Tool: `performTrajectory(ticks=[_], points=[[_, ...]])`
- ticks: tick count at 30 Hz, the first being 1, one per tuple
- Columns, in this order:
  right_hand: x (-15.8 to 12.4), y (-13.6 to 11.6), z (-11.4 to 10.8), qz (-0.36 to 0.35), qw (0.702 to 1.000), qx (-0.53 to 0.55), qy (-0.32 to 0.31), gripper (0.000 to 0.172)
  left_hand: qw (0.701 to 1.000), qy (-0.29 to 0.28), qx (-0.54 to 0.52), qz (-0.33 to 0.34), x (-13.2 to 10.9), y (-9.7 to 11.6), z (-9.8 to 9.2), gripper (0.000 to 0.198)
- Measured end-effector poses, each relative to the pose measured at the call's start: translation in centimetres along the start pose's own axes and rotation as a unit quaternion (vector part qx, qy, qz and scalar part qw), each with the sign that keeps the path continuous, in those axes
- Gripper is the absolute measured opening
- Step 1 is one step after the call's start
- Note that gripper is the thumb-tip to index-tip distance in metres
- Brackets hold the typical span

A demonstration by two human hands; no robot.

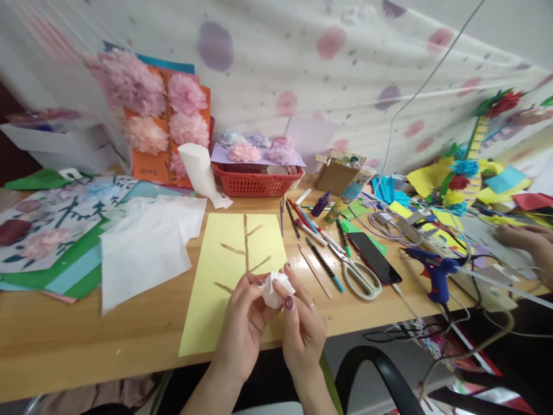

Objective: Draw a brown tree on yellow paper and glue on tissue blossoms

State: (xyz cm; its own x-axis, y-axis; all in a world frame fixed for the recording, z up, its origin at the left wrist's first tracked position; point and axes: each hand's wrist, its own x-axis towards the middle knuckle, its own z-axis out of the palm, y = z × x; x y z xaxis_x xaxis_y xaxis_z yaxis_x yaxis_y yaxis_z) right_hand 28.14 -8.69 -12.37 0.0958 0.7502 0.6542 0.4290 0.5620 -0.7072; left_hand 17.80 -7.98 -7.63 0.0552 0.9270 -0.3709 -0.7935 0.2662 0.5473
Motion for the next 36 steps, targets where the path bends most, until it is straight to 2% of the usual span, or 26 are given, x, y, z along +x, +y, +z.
performTrajectory(ticks=[5,8,12,17,20,24,27,32,36], points=[[0.2,-0.3,-0.3,0.020,0.999,0.034,-0.023,0.031,0.999,0.014,0.034,-0.013,0.3,0.3,-0.1,0.031],[0.0,-0.2,-0.5,0.080,0.991,0.103,-0.014,0.028,0.999,0.037,0.017,-0.023,0.7,0.6,-0.1,0.031],[-0.2,-0.1,-0.6,0.205,0.950,0.229,0.061,0.019,0.999,0.043,0.004,-0.006,1.0,0.7,-0.1,0.037],[0.5,-0.7,0.0,0.285,0.921,0.265,0.015,0.030,0.999,0.041,0.001,0.019,0.8,-0.3,-0.4,0.052],[0.9,-1.2,0.4,0.312,0.909,0.276,0.016,0.028,0.999,0.039,0.003,0.037,0.7,-1.2,-0.6,0.053],[1.1,-1.5,0.5,0.305,0.919,0.249,0.012,0.021,0.997,0.026,0.051,0.060,0.7,-1.7,-0.8,0.049],[0.9,-1.5,0.2,0.288,0.933,0.217,0.003,0.020,0.987,0.007,0.122,0.104,0.6,-1.6,-1.0,0.042],[0.7,-1.0,-1.0,0.243,0.957,0.157,-0.033,0.018,0.939,-0.075,0.290,0.171,0.4,-0.1,-1.9,0.039],[1.2,-0.3,-2.5,0.196,0.966,0.129,-0.110,0.017,0.908,-0.140,0.367,0.144,0.4,1.7,-2.4,0.032]])
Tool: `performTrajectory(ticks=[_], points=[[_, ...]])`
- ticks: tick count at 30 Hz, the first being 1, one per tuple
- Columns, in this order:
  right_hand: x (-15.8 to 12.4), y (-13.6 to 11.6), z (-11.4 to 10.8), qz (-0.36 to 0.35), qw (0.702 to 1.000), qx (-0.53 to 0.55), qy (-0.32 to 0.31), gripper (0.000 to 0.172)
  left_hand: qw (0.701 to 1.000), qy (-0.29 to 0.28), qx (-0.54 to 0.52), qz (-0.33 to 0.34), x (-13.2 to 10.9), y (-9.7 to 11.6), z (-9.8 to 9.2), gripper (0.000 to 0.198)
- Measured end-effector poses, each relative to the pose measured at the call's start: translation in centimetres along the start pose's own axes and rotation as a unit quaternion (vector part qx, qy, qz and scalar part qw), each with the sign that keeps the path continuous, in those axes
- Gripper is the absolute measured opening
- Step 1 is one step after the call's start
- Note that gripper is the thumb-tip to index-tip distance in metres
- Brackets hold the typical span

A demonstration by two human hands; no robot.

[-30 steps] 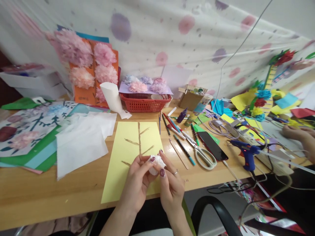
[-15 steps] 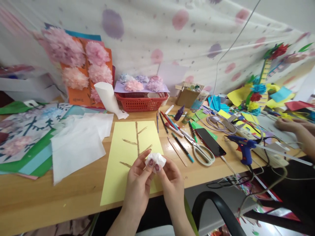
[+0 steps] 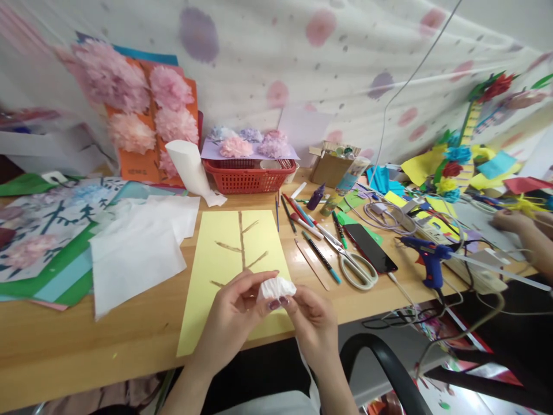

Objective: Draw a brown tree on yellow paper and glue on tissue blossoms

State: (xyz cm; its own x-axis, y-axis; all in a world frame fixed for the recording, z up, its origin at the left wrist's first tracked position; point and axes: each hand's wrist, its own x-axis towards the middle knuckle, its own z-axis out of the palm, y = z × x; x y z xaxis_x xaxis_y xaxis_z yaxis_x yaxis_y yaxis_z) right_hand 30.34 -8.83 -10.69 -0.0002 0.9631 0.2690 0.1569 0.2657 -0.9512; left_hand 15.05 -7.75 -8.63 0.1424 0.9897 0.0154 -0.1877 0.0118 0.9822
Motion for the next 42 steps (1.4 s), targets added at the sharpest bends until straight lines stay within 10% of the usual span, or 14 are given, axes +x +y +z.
performTrajectory(ticks=[13,28,35,42], points=[[-0.2,-1.7,1.1,0.034,0.996,-0.050,-0.063,0.034,0.988,0.029,0.138,0.062,-1.4,0.8,1.5,0.017],[-0.4,-1.7,1.7,-0.017,0.999,-0.026,-0.034,0.051,0.984,-0.098,0.124,-0.085,-1.6,1.0,1.1,0.041],[-0.5,-1.9,2.0,0.193,0.976,0.084,-0.060,0.062,0.989,-0.107,0.091,-0.055,-1.4,0.9,0.8,0.039],[0.0,-2.6,2.3,0.176,0.982,0.070,-0.022,0.058,0.986,-0.080,0.145,-0.034,-1.6,0.6,0.9,0.046]])
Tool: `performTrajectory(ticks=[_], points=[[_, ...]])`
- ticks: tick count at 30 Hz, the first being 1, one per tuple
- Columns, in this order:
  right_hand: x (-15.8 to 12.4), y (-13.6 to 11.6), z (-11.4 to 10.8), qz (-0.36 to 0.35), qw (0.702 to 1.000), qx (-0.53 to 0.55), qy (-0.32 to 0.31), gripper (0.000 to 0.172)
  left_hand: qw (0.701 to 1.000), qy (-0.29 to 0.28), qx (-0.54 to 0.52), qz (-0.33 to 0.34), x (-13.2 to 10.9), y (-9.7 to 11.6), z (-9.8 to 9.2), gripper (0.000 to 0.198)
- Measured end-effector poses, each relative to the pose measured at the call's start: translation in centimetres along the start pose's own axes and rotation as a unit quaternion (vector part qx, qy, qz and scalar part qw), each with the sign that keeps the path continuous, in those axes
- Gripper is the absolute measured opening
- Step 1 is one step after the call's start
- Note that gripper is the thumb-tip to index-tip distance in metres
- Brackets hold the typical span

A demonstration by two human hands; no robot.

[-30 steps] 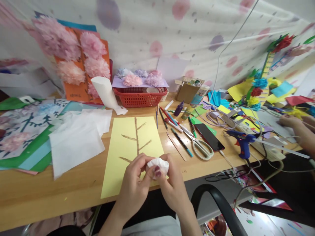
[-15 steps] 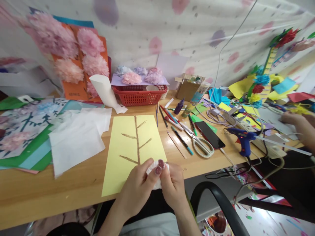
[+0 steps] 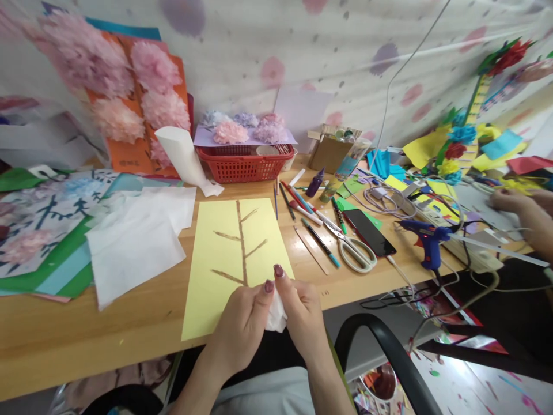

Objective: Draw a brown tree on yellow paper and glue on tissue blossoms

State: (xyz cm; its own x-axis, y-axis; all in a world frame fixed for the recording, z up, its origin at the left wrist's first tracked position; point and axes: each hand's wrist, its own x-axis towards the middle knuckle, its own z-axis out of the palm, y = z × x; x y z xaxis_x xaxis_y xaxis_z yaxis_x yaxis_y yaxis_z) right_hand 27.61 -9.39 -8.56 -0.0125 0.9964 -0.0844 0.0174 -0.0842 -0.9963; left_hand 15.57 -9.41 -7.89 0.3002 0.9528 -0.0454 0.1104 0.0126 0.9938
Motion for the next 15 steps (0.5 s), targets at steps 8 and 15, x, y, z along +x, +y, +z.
performTrajectory(ticks=[8,15], points=[[0.3,-0.8,0.5,0.055,0.994,0.084,-0.038,0.064,0.989,-0.056,-0.118,-0.074,-0.5,-0.4,-0.3,0.038],[0.5,0.8,-0.7,-0.062,0.991,-0.007,-0.117,0.050,0.993,0.027,-0.101,-0.047,0.1,-1.2,-0.6,0.044]])
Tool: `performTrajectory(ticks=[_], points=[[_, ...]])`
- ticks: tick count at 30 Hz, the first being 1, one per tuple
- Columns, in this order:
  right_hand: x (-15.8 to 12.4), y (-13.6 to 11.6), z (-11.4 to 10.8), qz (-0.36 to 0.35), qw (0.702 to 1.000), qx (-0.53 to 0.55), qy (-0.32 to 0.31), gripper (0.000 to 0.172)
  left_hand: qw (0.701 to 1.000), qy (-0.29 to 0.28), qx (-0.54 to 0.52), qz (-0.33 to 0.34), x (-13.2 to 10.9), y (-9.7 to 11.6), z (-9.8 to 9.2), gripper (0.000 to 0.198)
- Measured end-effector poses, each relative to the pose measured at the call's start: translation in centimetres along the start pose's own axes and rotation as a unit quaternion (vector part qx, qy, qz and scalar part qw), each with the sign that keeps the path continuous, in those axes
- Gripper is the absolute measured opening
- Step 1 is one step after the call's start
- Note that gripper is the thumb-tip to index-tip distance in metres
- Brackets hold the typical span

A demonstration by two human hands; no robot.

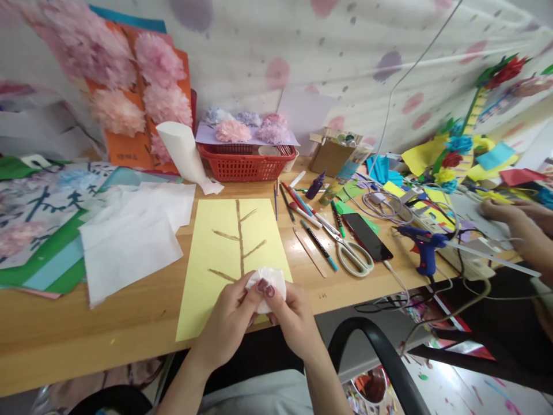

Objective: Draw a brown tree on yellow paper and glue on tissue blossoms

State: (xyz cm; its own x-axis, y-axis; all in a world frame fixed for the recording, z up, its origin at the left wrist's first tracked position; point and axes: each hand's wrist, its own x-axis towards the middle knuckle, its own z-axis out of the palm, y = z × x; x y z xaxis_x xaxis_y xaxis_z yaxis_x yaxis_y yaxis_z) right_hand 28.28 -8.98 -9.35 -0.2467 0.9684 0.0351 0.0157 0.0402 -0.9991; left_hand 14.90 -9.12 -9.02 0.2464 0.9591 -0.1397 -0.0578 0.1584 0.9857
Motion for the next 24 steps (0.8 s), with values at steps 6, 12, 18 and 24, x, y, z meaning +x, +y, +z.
performTrajectory(ticks=[6,12,18,24], points=[[0.0,0.3,-0.1,-0.019,1.000,-0.010,-0.007,0.053,0.999,0.025,-0.037,-0.002,0.1,0.2,-0.3,0.052],[0.2,0.9,-1.1,-0.030,0.998,-0.062,-0.006,0.035,0.994,0.069,0.008,0.083,0.5,0.7,-1.2,0.026],[1.0,1.5,-0.5,0.030,0.983,0.179,-0.003,0.038,0.939,0.232,0.141,0.213,0.5,-0.5,-1.5,0.021],[1.5,1.4,0.3,0.056,0.952,0.300,0.008,0.041,0.811,0.142,0.362,0.436,1.3,-2.2,-2.2,0.045]])
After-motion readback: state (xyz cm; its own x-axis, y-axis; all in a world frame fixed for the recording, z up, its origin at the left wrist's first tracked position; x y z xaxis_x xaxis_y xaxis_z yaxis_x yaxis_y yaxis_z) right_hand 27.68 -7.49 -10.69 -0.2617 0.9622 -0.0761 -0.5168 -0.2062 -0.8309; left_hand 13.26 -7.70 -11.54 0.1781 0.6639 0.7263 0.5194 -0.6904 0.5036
